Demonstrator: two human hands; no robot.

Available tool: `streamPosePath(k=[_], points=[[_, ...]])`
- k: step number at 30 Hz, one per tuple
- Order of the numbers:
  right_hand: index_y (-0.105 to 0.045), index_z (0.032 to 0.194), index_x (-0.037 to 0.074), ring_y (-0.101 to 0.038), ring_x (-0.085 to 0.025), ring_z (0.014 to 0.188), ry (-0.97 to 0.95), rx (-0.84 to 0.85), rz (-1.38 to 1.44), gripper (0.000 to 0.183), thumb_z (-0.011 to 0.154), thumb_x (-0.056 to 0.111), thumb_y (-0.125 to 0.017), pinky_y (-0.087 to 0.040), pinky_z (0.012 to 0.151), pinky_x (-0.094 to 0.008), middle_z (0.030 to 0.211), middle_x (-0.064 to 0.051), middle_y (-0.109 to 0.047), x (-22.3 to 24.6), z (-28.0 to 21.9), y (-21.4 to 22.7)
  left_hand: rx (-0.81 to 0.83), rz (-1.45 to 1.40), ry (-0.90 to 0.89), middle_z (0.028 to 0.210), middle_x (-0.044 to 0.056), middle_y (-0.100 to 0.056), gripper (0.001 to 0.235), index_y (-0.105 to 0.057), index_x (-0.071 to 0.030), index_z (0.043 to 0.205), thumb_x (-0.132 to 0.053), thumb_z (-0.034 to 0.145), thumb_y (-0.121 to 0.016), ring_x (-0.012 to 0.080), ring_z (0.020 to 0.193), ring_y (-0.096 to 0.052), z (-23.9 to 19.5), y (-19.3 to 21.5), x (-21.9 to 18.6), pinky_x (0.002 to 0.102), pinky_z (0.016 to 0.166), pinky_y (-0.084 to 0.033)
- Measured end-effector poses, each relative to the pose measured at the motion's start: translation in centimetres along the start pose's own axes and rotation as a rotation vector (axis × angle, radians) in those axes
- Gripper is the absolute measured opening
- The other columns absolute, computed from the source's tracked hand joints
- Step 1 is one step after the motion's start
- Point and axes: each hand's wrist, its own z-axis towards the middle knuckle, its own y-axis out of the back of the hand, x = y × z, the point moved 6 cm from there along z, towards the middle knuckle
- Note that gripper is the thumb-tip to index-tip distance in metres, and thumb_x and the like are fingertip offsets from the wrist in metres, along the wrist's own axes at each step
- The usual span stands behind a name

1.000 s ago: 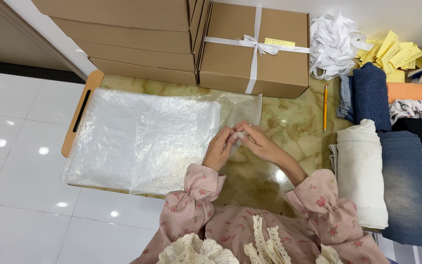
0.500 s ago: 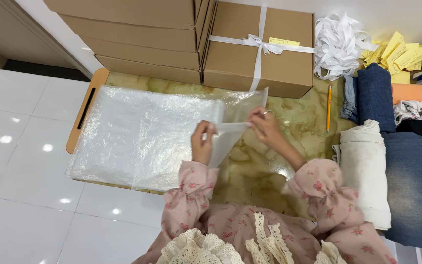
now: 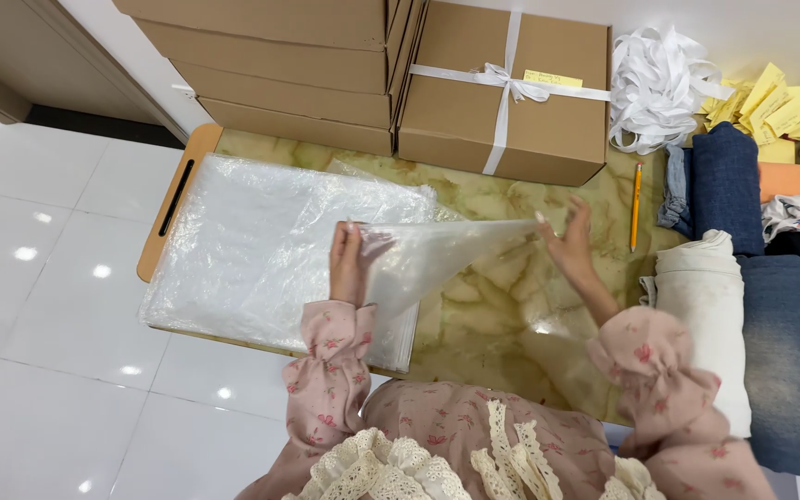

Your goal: The person writes on a yellow label attached to a cardboard box, then places the box aside. They open a clear plastic bag, insert a folded light blue garment, seal the bag, and set it on the table. Finally, they pick up an empty cardboard box from a stack.

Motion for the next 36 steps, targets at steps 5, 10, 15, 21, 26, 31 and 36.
streamPosePath(k=[5,10,15,21,26,31,36], points=[[0.013,0.158,0.003,-0.004,-0.057,0.149,-0.669,0.403,0.793,0.101,0.1,0.053,-0.053,-0.031,0.107,-0.074,0.158,-0.043,0.005,7.8,-7.1,-4.8,0.159,-0.187,0.197,0.093,0.0,-0.05,0.027,-0.043,-0.016,0.093,-0.039,0.106,-0.051,0.0277,0.105,-0.066,-0.2,-3.7,5.1,0.055,0.102,-0.053],[-0.021,0.148,0.016,-0.064,-0.037,0.12,-0.618,0.519,0.827,0.059,0.103,0.042,-0.049,-0.055,0.093,-0.055,0.137,-0.026,-0.055,2.2,-5.6,-8.5,0.178,-0.118,0.435,0.106,0.002,-0.055,0.048,-0.046,-0.002,0.13,-0.029,0.097,-0.069,0.0147,0.102,-0.06,-4.2,-10.0,3.3,0.033,0.098,-0.054],[-0.065,0.091,0.007,-0.051,-0.017,0.058,-0.402,0.351,0.686,0.023,0.1,0.027,-0.06,-0.048,0.056,-0.028,0.064,-0.005,-0.047,2.2,-5.0,-9.9,0.483,0.27,0.426,0.098,0.013,-0.066,0.049,-0.063,-0.003,0.097,-0.05,0.106,-0.051,0.0257,0.096,-0.072,-3.1,-11.5,6.6,0.04,0.081,-0.063],[-0.083,0.103,0.023,-0.059,-0.002,0.073,0.078,0.296,0.077,0.014,0.096,0.023,-0.07,-0.054,0.067,-0.023,0.078,-0.001,-0.078,8.3,-6.5,-6.6,0.166,0.486,0.286,0.081,0.009,-0.067,0.031,-0.059,-0.009,0.094,-0.036,0.096,-0.073,0.0168,0.073,-0.074,0.0,-9.9,10.1,0.028,0.06,-0.066],[-0.082,0.099,0.008,-0.065,-0.011,0.085,-0.007,0.296,0.247,0.011,0.09,0.008,-0.074,-0.06,0.076,-0.03,0.1,-0.01,-0.078,7.9,-6.9,-5.3,0.171,0.5,0.267,0.085,0.009,-0.062,0.03,-0.059,-0.004,0.094,-0.03,0.095,-0.073,0.0169,0.075,-0.072,-0.4,-10.6,10.1,0.026,0.063,-0.065],[-0.08,0.099,0.003,-0.067,-0.016,0.091,-0.067,0.33,0.323,0.012,0.092,0.011,-0.074,-0.06,0.08,-0.034,0.108,-0.012,-0.076,7.8,-7.4,-4.9,0.199,0.47,0.227,0.083,0.011,-0.063,0.024,-0.062,-0.002,0.092,-0.023,0.094,-0.073,0.0184,0.072,-0.073,-0.4,-10.9,9.8,0.027,0.063,-0.066],[-0.078,0.111,0.001,-0.064,-0.019,0.1,0.066,0.452,0.261,0.021,0.096,0.004,-0.063,-0.059,0.086,-0.039,0.114,-0.015,-0.075,7.4,-7.2,-4.9,0.181,0.465,0.224,0.078,0.015,-0.066,0.025,-0.064,0.001,0.087,-0.022,0.096,-0.07,0.0192,0.07,-0.073,-0.9,-11.4,8.0,0.028,0.062,-0.066]])
